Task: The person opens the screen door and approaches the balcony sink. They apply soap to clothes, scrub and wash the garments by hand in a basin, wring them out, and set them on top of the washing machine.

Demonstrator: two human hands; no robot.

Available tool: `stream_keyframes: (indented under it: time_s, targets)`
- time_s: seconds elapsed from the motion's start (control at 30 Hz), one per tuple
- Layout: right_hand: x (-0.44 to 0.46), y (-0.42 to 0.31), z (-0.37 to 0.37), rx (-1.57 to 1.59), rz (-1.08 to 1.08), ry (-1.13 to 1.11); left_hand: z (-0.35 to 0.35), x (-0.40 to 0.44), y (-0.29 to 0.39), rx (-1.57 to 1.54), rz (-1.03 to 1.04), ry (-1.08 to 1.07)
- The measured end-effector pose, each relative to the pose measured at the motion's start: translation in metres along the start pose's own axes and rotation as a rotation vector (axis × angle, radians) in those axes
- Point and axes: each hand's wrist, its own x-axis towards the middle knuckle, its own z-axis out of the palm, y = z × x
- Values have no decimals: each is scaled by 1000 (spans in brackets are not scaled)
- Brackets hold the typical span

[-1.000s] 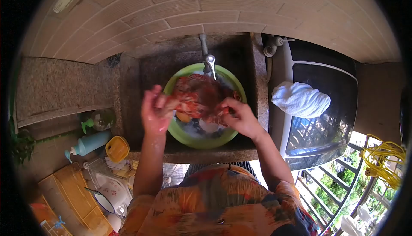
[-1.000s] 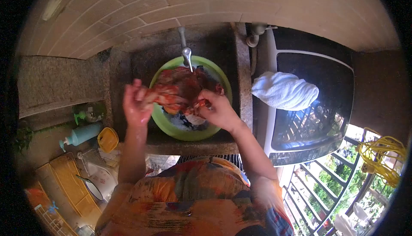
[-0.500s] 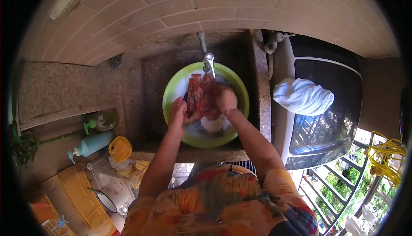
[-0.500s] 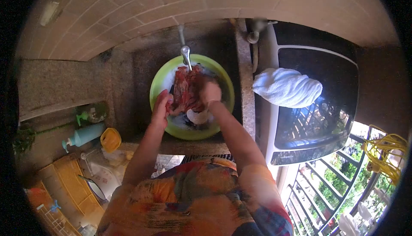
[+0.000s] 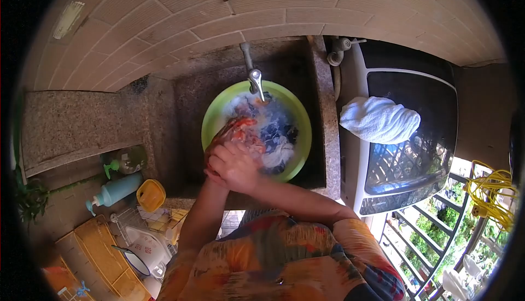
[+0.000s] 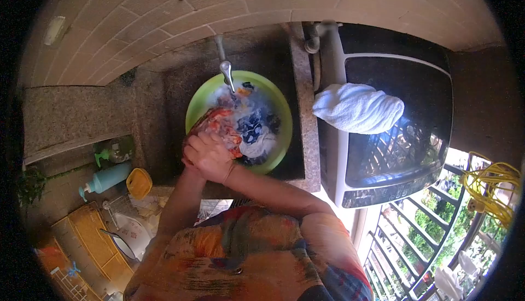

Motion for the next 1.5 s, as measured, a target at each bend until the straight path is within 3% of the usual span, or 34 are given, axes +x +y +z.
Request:
stream_keyframes:
  time_s: [0.13,0.33,0.4,0.5,0.57,0.63,0.73,0.83,0.87,0.97,1.0,1.07,1.17,1.23,1.27,1.37,1.5]
  targets:
    - [10,21,2,-32,6,-12,-2,12,-4,-9,18,91]
    - [23,60,5,14,102,161,8,27,-5,52,55,278]
    - [20,87,3,-9,316,59,17,24,-6,189,82,342]
    - [2,135,-18,-248,586,57,39,17,5,790,113,530]
    - [-10,158,-22,-401,795,-36,39,15,4,549,163,463]
    - [-23,160,-24,-448,732,76,41,10,15,346,103,459]
    - [-51,161,-5,-658,569,56,20,11,14,420,-24,444]
    - [-73,186,22,-697,740,-350,29,10,15,467,-97,474]
    - [-66,198,13,-379,960,-484,27,10,15,460,-89,473]
    - [-41,200,6,4,1223,-308,31,9,16,374,-62,499]
    - [-43,181,14,-274,813,-57,33,11,15,330,-52,507]
    - [-38,161,18,106,418,-74,33,12,17,238,-55,499]
    - [-30,90,13,446,264,-128,16,14,27,101,-41,331]
    - [-14,37,-8,255,153,-168,2,17,32,20,-27,170]
    - [-8,16,-18,183,130,-180,27,15,35,-153,-79,-109]
    - [-6,2,-10,85,68,-116,29,19,16,172,159,118]
    - [1,4,-1,-38,-40,9,33,17,3,292,205,149]
